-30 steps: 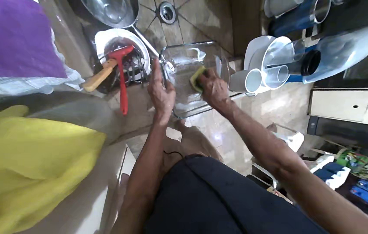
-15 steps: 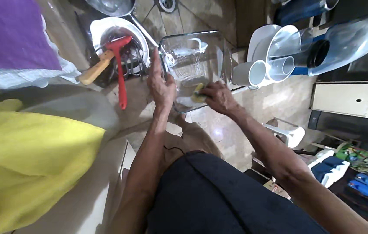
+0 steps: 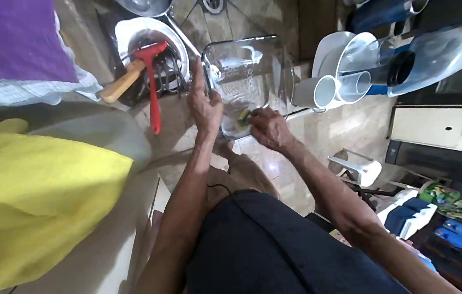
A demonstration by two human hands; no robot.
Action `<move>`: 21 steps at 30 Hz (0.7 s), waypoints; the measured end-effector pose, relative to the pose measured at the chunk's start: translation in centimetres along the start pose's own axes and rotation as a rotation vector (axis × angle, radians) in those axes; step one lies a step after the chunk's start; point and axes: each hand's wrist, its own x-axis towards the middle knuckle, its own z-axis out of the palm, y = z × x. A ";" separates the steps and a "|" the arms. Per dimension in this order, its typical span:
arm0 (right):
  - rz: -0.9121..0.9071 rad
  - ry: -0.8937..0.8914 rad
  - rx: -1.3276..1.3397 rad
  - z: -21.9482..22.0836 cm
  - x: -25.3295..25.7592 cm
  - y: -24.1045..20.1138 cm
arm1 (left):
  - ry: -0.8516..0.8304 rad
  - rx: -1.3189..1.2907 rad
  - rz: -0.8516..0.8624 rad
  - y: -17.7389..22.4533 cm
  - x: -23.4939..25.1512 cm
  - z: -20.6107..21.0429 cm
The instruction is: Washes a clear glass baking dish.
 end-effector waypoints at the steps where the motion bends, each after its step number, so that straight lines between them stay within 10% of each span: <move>1: -0.023 -0.005 -0.008 0.3 0.5 -1.6 | 0.001 0.006 -0.003 0.0 0.0 0.0; 11: -0.029 -0.277 -0.246 -4.5 -0.5 2.1 | -0.198 0.136 -0.032 0.8 3.8 -0.9; 16: -0.061 -0.122 -0.226 -2.6 0.1 1.7 | -0.416 0.306 0.057 2.7 8.9 -1.5; 21: 0.006 -0.025 -0.083 -1.2 0.9 0.0 | -0.257 0.321 -0.002 3.2 3.4 -2.8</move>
